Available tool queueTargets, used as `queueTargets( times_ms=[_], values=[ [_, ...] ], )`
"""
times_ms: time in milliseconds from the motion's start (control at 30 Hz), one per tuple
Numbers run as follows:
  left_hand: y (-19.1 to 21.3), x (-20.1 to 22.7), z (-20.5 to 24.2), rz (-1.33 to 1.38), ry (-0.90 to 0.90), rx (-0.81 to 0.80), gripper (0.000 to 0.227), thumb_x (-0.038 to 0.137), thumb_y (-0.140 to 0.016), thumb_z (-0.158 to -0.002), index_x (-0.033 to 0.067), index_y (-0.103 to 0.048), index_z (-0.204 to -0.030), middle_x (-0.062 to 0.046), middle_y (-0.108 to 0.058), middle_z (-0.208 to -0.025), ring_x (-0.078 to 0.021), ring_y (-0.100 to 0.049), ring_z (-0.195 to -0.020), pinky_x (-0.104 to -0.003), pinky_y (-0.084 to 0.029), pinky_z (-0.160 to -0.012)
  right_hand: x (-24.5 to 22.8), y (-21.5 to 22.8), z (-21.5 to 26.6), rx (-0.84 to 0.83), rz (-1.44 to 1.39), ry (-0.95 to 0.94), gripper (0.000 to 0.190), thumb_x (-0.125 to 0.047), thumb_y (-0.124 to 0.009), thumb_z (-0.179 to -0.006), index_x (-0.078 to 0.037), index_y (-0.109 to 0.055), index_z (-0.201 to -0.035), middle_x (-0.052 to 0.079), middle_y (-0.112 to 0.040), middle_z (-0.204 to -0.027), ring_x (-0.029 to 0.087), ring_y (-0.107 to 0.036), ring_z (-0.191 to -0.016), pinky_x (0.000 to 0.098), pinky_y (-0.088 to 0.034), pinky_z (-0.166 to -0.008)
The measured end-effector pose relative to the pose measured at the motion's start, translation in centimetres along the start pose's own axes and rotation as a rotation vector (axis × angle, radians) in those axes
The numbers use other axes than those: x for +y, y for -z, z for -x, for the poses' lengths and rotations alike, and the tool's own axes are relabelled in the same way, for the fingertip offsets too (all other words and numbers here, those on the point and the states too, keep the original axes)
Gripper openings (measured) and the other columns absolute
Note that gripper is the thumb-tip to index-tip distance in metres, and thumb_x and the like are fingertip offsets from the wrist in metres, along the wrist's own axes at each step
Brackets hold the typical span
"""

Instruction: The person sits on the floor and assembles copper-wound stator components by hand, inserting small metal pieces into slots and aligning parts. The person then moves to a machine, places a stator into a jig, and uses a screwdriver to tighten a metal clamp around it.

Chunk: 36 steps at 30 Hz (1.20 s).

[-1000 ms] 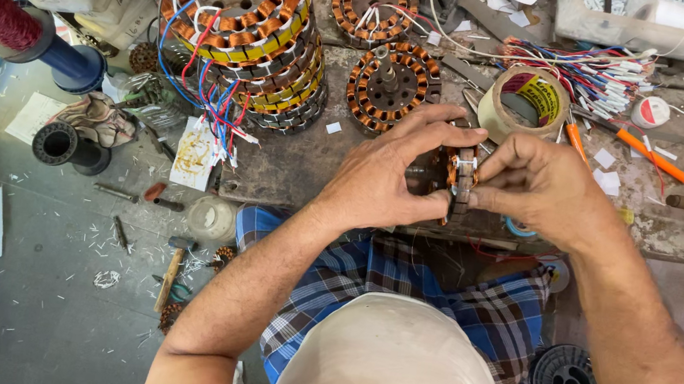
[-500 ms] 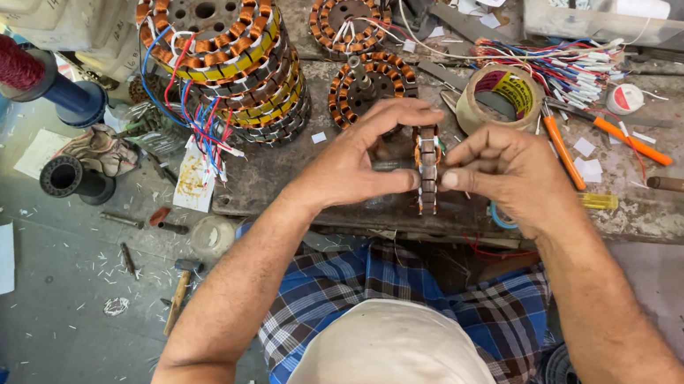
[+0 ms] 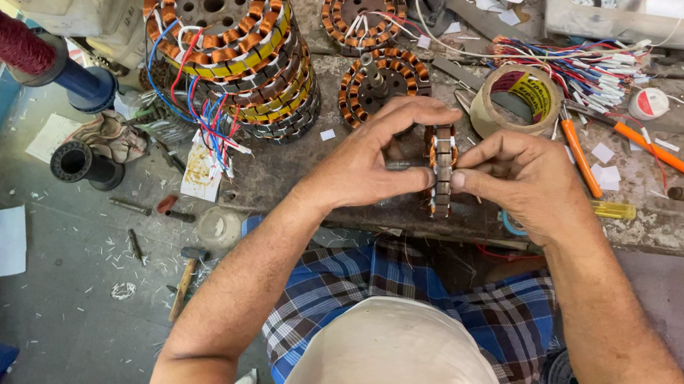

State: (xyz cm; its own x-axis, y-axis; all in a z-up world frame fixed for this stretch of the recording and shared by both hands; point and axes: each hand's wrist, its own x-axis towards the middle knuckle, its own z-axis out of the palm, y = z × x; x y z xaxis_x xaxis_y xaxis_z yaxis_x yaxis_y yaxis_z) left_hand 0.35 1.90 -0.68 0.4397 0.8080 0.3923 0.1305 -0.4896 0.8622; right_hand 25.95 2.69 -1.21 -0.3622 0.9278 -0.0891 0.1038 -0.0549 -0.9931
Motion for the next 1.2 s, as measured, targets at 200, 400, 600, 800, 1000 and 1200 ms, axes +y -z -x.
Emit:
queueTargets(
  times_ms=[200, 400, 600, 800, 1000, 1200],
  values=[
    [-0.6, 0.6, -0.5, -0.068, 0.087, 0.004, 0.069, 0.013, -0.081, -0.082, 0.0239, -0.058, -0.146, -0.011, -0.052, -0.153, -0.0294, -0.046, -0.152, -0.045, -0.038, -0.127, -0.2, 1.0, -0.4, 0.001, 0.036, -0.024, 0.017, 0.006, -0.08, -0.085, 0.002, -0.07, -0.098, 0.009, -0.072, -0.087, 0.013, -0.068, -0.074, 0.025, -0.055, -0.066],
    [-1.3, 1.6, 0.0, -0.096, 0.122, 0.005, 0.074, 0.011, -0.077, -0.09, 0.0267, -0.046, -0.155, -0.016, -0.04, -0.16, -0.0348, -0.042, -0.151, -0.046, -0.039, -0.123, 0.0, 1.6, 0.5, 0.068, -0.067, 0.038, 0.02, 0.006, -0.078, -0.082, 0.001, -0.071, -0.101, 0.007, -0.075, -0.094, 0.012, -0.072, -0.082, 0.0248, -0.06, -0.076],
    [-1.6, 2.5, 0.2, -0.121, 0.136, 0.019, 0.078, 0.006, -0.075, -0.087, 0.0279, -0.045, -0.155, -0.014, -0.041, -0.16, -0.0348, -0.045, -0.149, -0.045, -0.041, -0.122, 0.8, 1.7, 1.2, 0.107, -0.028, 0.049, 0.019, 0.006, -0.079, -0.084, 0.003, -0.072, -0.102, 0.008, -0.074, -0.094, 0.013, -0.07, -0.083, 0.0254, -0.058, -0.077],
    [-1.9, 3.5, 0.2, -0.128, 0.153, 0.01, 0.079, 0.004, -0.073, -0.087, 0.0297, -0.043, -0.156, -0.012, -0.039, -0.161, -0.035, -0.049, -0.147, -0.044, -0.045, -0.12, 0.7, 1.7, 2.0, 0.138, -0.077, 0.038, 0.017, 0.007, -0.075, -0.087, 0.003, -0.071, -0.103, 0.009, -0.076, -0.094, 0.014, -0.071, -0.083, 0.0267, -0.059, -0.076],
    [-2.2, 4.0, -0.1, -0.198, 0.196, -0.028, 0.081, 0.004, -0.071, -0.087, 0.0336, -0.041, -0.155, -0.01, -0.037, -0.16, -0.034, -0.052, -0.142, -0.043, -0.047, -0.116, 0.4, 1.3, 2.4, 0.22, 0.913, 0.132, 0.022, -0.009, -0.081, -0.085, -0.002, -0.076, -0.105, 0.014, -0.074, -0.097, 0.026, -0.072, -0.088, 0.0379, -0.056, -0.08],
    [-2.3, 4.3, -0.1, -0.22, 0.203, -0.016, 0.082, 0.004, -0.072, -0.085, 0.0349, -0.041, -0.155, -0.01, -0.037, -0.16, -0.034, -0.055, -0.14, -0.042, -0.051, -0.113, 1.2, -0.7, 2.5, 0.196, 1.336, 0.161, 0.025, -0.014, -0.081, -0.074, -0.002, -0.074, -0.095, 0.012, -0.066, -0.099, 0.033, -0.064, -0.101, 0.0463, -0.054, -0.087]
  ],
)
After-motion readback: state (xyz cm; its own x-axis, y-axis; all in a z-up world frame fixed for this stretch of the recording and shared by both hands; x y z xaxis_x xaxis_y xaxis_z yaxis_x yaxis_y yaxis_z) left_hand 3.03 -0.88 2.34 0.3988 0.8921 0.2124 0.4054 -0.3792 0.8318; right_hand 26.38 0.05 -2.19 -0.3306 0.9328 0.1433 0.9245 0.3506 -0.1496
